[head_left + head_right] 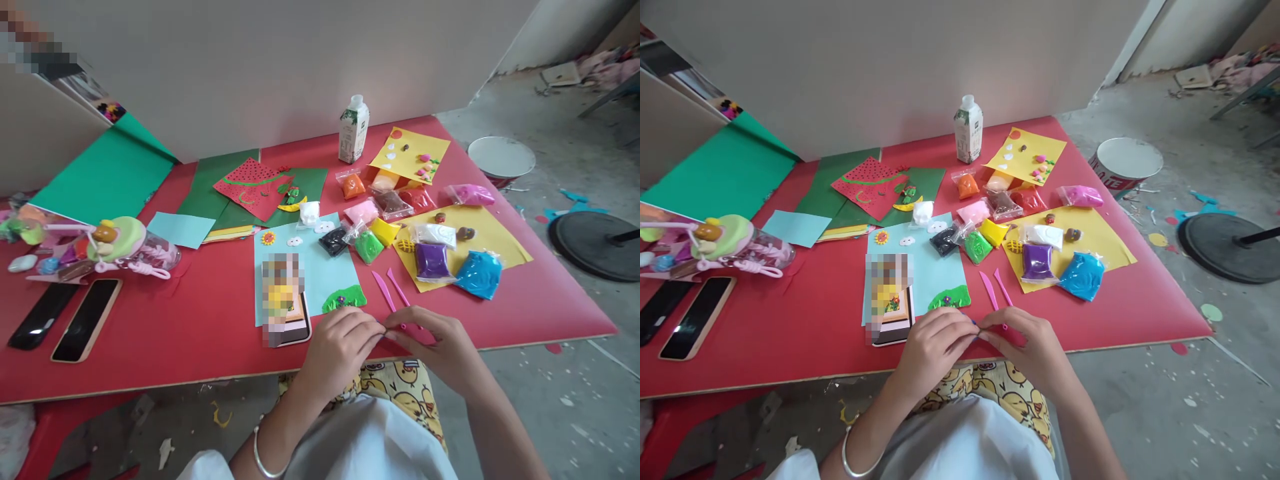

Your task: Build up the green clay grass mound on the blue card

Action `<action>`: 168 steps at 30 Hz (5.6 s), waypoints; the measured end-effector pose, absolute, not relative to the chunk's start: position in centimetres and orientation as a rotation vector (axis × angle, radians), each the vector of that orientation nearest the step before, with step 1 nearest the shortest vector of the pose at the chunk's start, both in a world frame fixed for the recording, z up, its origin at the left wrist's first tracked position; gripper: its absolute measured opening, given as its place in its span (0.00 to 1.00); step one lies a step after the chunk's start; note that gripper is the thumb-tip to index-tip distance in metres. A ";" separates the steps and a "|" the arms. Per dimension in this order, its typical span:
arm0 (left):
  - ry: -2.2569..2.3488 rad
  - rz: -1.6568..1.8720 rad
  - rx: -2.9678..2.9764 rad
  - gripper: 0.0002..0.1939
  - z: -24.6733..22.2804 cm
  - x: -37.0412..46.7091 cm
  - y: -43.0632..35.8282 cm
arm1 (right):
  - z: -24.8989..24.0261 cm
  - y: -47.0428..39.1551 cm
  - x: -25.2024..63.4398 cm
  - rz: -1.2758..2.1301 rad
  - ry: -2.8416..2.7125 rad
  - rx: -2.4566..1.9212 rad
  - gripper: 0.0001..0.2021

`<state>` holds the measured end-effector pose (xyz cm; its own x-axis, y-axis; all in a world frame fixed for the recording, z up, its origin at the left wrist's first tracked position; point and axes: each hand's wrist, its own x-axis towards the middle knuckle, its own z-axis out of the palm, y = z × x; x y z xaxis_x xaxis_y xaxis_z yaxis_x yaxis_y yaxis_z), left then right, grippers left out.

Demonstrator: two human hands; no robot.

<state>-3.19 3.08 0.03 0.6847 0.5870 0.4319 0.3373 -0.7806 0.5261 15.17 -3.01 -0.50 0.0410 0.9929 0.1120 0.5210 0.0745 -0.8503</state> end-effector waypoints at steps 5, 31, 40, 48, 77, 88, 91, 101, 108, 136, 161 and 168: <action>0.736 0.915 2.459 0.05 0.3 -3.0 2.9 | -0.1 -3.0 15.0 0.919 -1.478 -1.474 0.10; 0.994 0.926 1.901 0.06 1.1 -3.3 3.4 | -0.8 -2.7 14.4 0.755 -1.285 -1.560 0.05; 0.983 0.922 1.972 0.05 0.9 -2.9 3.3 | -1.1 -2.5 13.7 0.715 -1.334 -1.518 0.03; 1.036 0.872 1.818 0.05 0.7 -3.0 3.5 | -2.1 -2.1 13.9 0.289 -1.647 -1.599 0.05; 1.024 0.763 1.696 0.05 1.3 -2.9 2.7 | -0.5 -2.1 13.4 0.390 -1.554 -1.311 0.08; 0.994 0.851 1.665 0.05 1.0 -2.8 2.5 | -1.3 -2.4 13.8 0.369 -1.519 -1.495 0.07; 1.006 0.875 1.721 0.05 1.0 -3.1 2.6 | -1.5 -2.5 13.8 0.391 -1.507 -1.502 0.07; 0.957 0.957 1.928 0.04 1.0 -3.3 2.7 | -2.2 -2.3 13.7 0.325 -1.545 -1.605 0.05; 0.995 0.943 1.955 0.05 0.5 -3.1 2.9 | -3.4 -0.9 13.9 0.166 -1.661 -1.774 0.07; 0.994 0.860 1.619 0.08 0.7 -2.2 3.3 | -1.1 -2.4 13.7 0.633 -1.398 -1.461 0.04; 1.016 0.948 1.741 0.05 0.6 -2.7 3.5 | -2.3 -2.2 13.8 0.276 -1.592 -1.599 0.08; 1.013 0.960 1.813 0.08 0.7 -2.4 3.4 | -0.9 -2.5 12.3 0.429 -1.411 -1.361 0.11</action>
<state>-2.40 3.36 0.66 0.3833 0.8977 0.2173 0.2649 -0.3322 0.9053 12.26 -2.45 -0.92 0.2322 0.8720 0.4309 0.4843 0.2805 -0.8287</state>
